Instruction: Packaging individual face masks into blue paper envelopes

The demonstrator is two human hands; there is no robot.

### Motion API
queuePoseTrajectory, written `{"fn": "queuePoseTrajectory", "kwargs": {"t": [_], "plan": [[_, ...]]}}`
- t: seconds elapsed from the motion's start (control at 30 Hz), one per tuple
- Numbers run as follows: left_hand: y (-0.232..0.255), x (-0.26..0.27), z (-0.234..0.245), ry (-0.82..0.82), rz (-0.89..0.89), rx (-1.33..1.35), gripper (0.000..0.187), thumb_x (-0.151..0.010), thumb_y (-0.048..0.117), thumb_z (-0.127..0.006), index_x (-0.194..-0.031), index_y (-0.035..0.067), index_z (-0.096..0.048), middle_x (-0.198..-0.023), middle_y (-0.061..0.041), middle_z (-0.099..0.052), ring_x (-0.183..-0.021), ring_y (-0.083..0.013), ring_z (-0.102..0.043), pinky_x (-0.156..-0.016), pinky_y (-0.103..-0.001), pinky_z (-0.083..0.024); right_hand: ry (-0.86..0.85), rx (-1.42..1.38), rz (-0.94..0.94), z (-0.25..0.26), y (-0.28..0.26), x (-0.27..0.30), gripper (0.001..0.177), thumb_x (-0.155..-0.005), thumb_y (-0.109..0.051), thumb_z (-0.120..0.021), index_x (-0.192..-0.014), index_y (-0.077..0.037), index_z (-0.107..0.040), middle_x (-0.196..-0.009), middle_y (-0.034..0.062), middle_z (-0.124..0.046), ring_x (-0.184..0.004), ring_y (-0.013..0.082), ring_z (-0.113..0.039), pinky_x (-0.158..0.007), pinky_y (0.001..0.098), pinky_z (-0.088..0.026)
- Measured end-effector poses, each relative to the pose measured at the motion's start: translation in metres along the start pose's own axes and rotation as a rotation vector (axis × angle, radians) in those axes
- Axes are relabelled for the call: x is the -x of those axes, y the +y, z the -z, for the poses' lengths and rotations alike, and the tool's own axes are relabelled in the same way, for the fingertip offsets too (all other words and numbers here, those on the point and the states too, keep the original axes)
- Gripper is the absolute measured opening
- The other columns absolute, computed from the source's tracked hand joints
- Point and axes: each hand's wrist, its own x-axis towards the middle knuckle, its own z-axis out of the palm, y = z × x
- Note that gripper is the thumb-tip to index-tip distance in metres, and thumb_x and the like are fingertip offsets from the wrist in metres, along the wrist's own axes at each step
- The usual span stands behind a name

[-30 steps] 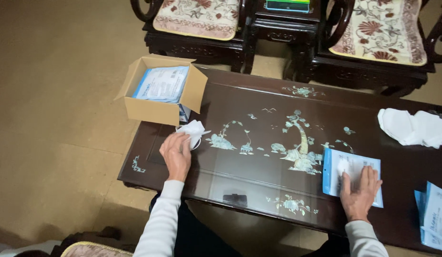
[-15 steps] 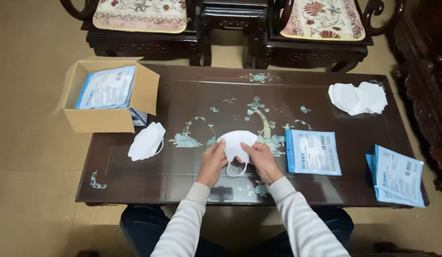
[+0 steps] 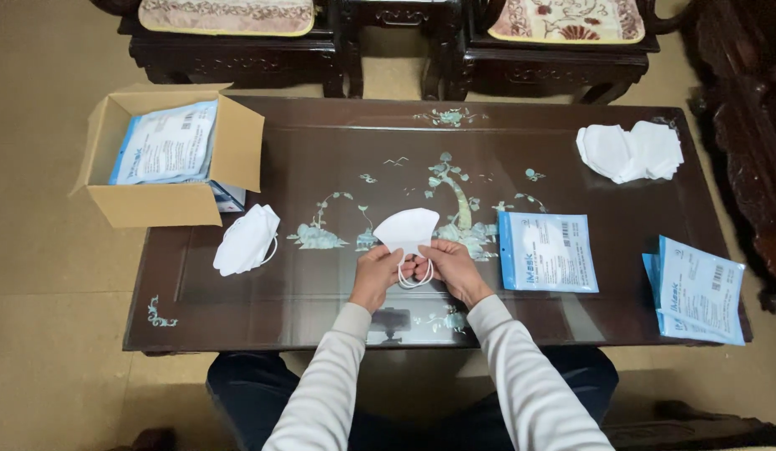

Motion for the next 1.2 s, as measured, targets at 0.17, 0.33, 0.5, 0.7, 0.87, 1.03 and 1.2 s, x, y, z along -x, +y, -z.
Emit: {"fn": "queuePoseTrajectory", "kwargs": {"t": [0.17,0.33,0.5,0.7,0.87,1.03,1.2], "plan": [[-0.016,-0.013,0.011,-0.044,-0.019,-0.009,0.023,-0.091,-0.001,-0.070,-0.113,-0.006,-0.068,-0.093,-0.018,-0.067,-0.077,-0.0299,-0.076,-0.070,-0.038,-0.068,-0.085,-0.034,-0.017,0.011,-0.009,0.010,0.020,-0.094,-0.010,-0.065,-0.111,0.002,-0.070,-0.090,0.0170,-0.076,-0.071,0.0242,-0.077,-0.066,0.0386,-0.067],[-0.015,-0.016,0.018,-0.058,-0.057,-0.035,0.016,-0.089,-0.007,-0.069,-0.104,-0.004,-0.074,-0.092,-0.019,-0.071,-0.080,-0.0300,-0.076,-0.071,-0.038,-0.069,-0.105,-0.112,-0.067,0.016,-0.003,0.001,0.032,-0.094,-0.018,-0.067,-0.119,0.002,-0.069,-0.101,0.0215,-0.076,-0.083,0.0310,-0.078,-0.072,0.0460,-0.066],[0.042,0.050,-0.010,-0.122,0.129,0.388,0.068,-0.098,0.072,-0.045,-0.131,0.015,-0.062,-0.124,-0.003,-0.067,-0.116,-0.0180,-0.064,-0.107,-0.036,-0.051,0.149,-0.010,0.082,0.009,0.023,-0.018,0.037,-0.078,-0.005,-0.086,-0.113,-0.002,-0.075,-0.088,0.0117,-0.078,-0.069,0.0197,-0.077,-0.061,0.0299,-0.066],[0.001,0.016,-0.019,0.091,0.050,0.124,0.058,-0.096,0.022,-0.076,-0.145,0.000,-0.053,-0.142,-0.020,-0.057,-0.132,-0.0330,-0.057,-0.107,-0.047,-0.050,0.215,0.050,0.230,0.022,0.049,-0.036,0.034,-0.084,-0.010,-0.083,-0.115,-0.001,-0.073,-0.087,0.0063,-0.077,-0.071,0.0131,-0.073,-0.063,0.0246,-0.064],[-0.010,0.002,-0.009,0.053,0.053,0.114,0.049,-0.097,0.018,-0.075,-0.138,-0.001,-0.058,-0.133,-0.020,-0.063,-0.123,-0.0371,-0.063,-0.100,-0.050,-0.056,0.577,0.747,0.863,0.081,-0.017,0.026,0.029,-0.095,-0.016,-0.073,-0.119,0.000,-0.071,-0.102,0.0246,-0.073,-0.099,0.0439,-0.070,-0.081,0.0515,-0.059],[-0.011,-0.002,-0.010,0.055,0.052,0.064,0.042,-0.096,0.018,-0.076,-0.132,0.000,-0.063,-0.126,-0.018,-0.067,-0.115,-0.0331,-0.068,-0.095,-0.048,-0.060,0.781,1.151,0.873,0.157,-0.011,0.025,0.040,-0.094,-0.028,-0.075,-0.123,-0.002,-0.070,-0.114,0.0154,-0.068,-0.108,0.0371,-0.068,-0.095,0.0458,-0.056],[-0.018,-0.006,-0.006,0.043,0.038,0.100,0.047,-0.097,0.018,-0.074,-0.138,0.001,-0.060,-0.124,-0.017,-0.065,-0.116,-0.0322,-0.067,-0.094,-0.049,-0.058,0.675,1.312,0.581,0.160,-0.004,0.028,0.060,-0.087,-0.049,-0.076,-0.127,-0.006,-0.067,-0.131,0.0108,-0.059,-0.126,0.0335,-0.060,-0.101,0.0466,-0.054]]}}
